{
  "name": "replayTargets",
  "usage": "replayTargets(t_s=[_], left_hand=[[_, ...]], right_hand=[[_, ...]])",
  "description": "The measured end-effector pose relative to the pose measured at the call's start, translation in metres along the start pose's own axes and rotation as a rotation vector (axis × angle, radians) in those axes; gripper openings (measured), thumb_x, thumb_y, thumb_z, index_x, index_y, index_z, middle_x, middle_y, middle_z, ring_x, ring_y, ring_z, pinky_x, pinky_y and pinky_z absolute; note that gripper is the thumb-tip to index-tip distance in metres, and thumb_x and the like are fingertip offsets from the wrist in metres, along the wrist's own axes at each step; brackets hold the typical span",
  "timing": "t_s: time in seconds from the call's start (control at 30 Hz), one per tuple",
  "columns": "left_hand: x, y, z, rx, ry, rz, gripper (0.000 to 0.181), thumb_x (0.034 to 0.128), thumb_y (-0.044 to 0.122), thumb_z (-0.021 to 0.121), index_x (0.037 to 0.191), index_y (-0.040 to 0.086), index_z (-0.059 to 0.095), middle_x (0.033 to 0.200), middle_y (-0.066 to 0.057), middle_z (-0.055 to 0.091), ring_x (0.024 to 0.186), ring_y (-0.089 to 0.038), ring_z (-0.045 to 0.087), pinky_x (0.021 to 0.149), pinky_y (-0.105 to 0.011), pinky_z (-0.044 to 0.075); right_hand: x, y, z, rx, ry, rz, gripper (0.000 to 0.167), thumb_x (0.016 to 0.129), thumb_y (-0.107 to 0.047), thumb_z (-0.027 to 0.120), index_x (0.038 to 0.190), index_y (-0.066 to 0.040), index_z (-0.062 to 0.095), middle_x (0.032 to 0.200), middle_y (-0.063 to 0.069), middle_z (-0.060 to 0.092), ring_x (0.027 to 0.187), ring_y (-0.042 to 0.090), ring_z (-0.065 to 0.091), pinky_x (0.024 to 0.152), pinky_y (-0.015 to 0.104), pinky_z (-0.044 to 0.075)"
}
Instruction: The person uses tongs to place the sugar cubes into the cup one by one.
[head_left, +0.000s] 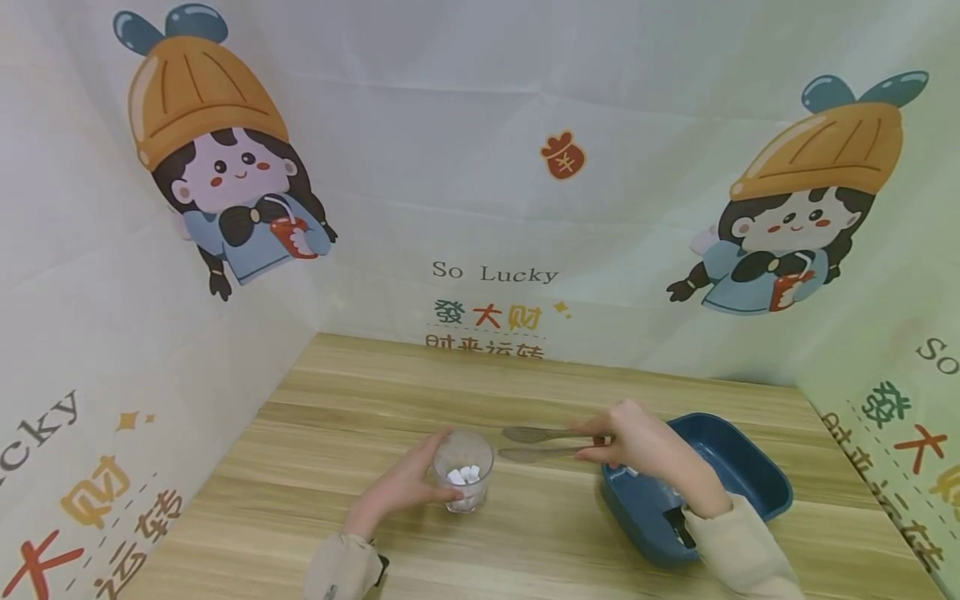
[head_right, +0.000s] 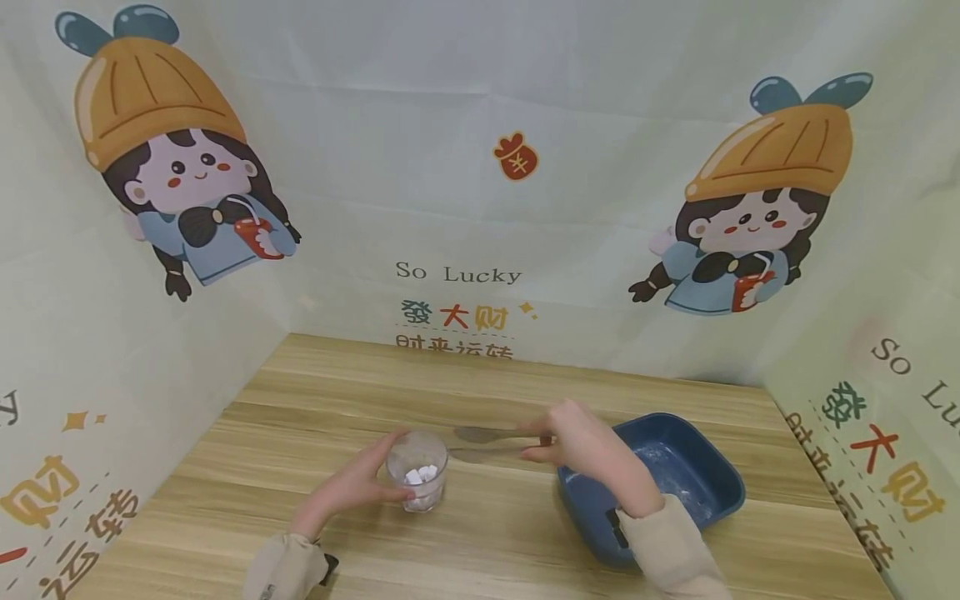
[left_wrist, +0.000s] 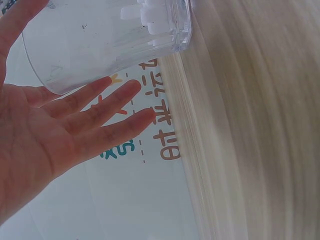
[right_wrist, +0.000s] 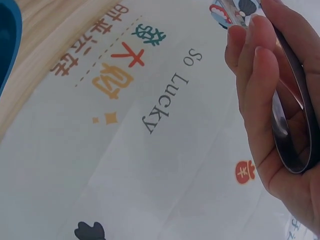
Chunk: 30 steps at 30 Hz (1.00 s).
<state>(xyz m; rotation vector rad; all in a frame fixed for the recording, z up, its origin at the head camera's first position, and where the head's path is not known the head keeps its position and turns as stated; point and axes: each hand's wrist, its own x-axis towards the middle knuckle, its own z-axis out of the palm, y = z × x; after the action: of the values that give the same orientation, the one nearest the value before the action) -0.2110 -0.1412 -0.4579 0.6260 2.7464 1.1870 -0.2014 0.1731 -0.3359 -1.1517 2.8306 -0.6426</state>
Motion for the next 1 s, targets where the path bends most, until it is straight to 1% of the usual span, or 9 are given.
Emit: replayTargets(t_s=[0.17, 0.23, 0.33, 0.43, 0.5, 0.63, 0.73, 0.9, 1.0], left_hand=[[0.000, 0.001, 0.000, 0.012, -0.001, -0.005, 0.090, 0.0653, 0.027, 0.076, 0.136, -0.001, 0.028, 0.138, -0.025, 0.035, 0.125, -0.042, 0.034, 0.104, -0.056, 0.029], [0.000, 0.001, 0.000, 0.019, -0.004, -0.006, 0.090, 0.0655, 0.028, 0.076, 0.136, -0.001, 0.028, 0.138, -0.025, 0.035, 0.125, -0.042, 0.035, 0.104, -0.056, 0.029], [-0.001, 0.002, -0.001, 0.025, -0.012, -0.012, 0.090, 0.0659, 0.029, 0.076, 0.137, 0.000, 0.028, 0.138, -0.025, 0.034, 0.125, -0.042, 0.035, 0.104, -0.056, 0.029], [-0.001, 0.003, -0.001, 0.026, -0.014, -0.015, 0.091, 0.0660, 0.029, 0.076, 0.137, 0.000, 0.027, 0.139, -0.024, 0.033, 0.126, -0.042, 0.034, 0.104, -0.056, 0.029], [0.000, 0.003, -0.002, 0.027, -0.014, -0.016, 0.091, 0.0659, 0.029, 0.076, 0.137, 0.000, 0.027, 0.139, -0.024, 0.033, 0.126, -0.041, 0.034, 0.104, -0.056, 0.028], [0.000, 0.003, -0.002, 0.021, -0.013, -0.018, 0.091, 0.0658, 0.029, 0.076, 0.137, 0.000, 0.027, 0.139, -0.024, 0.033, 0.127, -0.041, 0.033, 0.105, -0.056, 0.028], [0.000, 0.003, -0.002, 0.023, -0.011, -0.013, 0.090, 0.0658, 0.029, 0.076, 0.137, 0.001, 0.028, 0.139, -0.023, 0.034, 0.127, -0.040, 0.034, 0.105, -0.055, 0.028], [0.000, 0.001, -0.001, 0.022, -0.011, -0.006, 0.090, 0.0657, 0.029, 0.076, 0.137, 0.001, 0.028, 0.139, -0.024, 0.034, 0.126, -0.041, 0.034, 0.105, -0.055, 0.028], [-0.001, 0.001, 0.000, 0.023, -0.009, -0.003, 0.091, 0.0656, 0.029, 0.076, 0.137, 0.001, 0.028, 0.139, -0.024, 0.034, 0.126, -0.040, 0.034, 0.105, -0.055, 0.028]], right_hand=[[-0.012, 0.003, -0.007, 0.052, -0.009, 0.055, 0.036, 0.078, -0.024, 0.066, 0.110, -0.007, 0.064, 0.060, -0.008, 0.065, 0.040, -0.005, 0.044, 0.037, 0.016, 0.040], [-0.018, 0.007, -0.010, 0.068, -0.001, 0.059, 0.036, 0.078, -0.025, 0.066, 0.109, -0.007, 0.064, 0.065, -0.005, 0.068, 0.040, -0.005, 0.045, 0.038, 0.016, 0.041], [-0.026, 0.013, -0.015, 0.072, 0.017, 0.064, 0.038, 0.077, -0.028, 0.066, 0.109, -0.007, 0.064, 0.067, -0.004, 0.069, 0.040, -0.005, 0.044, 0.039, 0.016, 0.042], [-0.034, 0.019, -0.020, 0.044, 0.045, 0.063, 0.038, 0.077, -0.028, 0.066, 0.108, -0.005, 0.065, 0.061, -0.008, 0.066, 0.038, -0.005, 0.042, 0.037, 0.016, 0.040], [-0.039, 0.023, -0.023, 0.021, 0.049, 0.070, 0.038, 0.077, -0.027, 0.066, 0.107, -0.003, 0.065, 0.057, -0.010, 0.063, 0.038, -0.004, 0.041, 0.036, 0.016, 0.037], [-0.046, 0.030, -0.027, -0.015, 0.034, 0.098, 0.036, 0.077, -0.024, 0.067, 0.106, -0.003, 0.065, 0.055, -0.012, 0.060, 0.039, -0.004, 0.041, 0.035, 0.016, 0.035], [-0.052, 0.035, -0.029, -0.022, 0.024, 0.108, 0.038, 0.076, -0.024, 0.068, 0.107, -0.002, 0.065, 0.054, -0.011, 0.060, 0.038, -0.005, 0.040, 0.036, 0.015, 0.036], [-0.061, 0.043, -0.031, -0.023, 0.029, 0.096, 0.040, 0.076, -0.027, 0.067, 0.105, 0.001, 0.065, 0.051, -0.010, 0.059, 0.037, -0.008, 0.040, 0.037, 0.015, 0.039], [-0.066, 0.047, -0.033, -0.028, 0.016, 0.116, 0.040, 0.076, -0.026, 0.067, 0.105, 0.002, 0.064, 0.050, -0.012, 0.058, 0.037, -0.007, 0.041, 0.038, 0.015, 0.040]])
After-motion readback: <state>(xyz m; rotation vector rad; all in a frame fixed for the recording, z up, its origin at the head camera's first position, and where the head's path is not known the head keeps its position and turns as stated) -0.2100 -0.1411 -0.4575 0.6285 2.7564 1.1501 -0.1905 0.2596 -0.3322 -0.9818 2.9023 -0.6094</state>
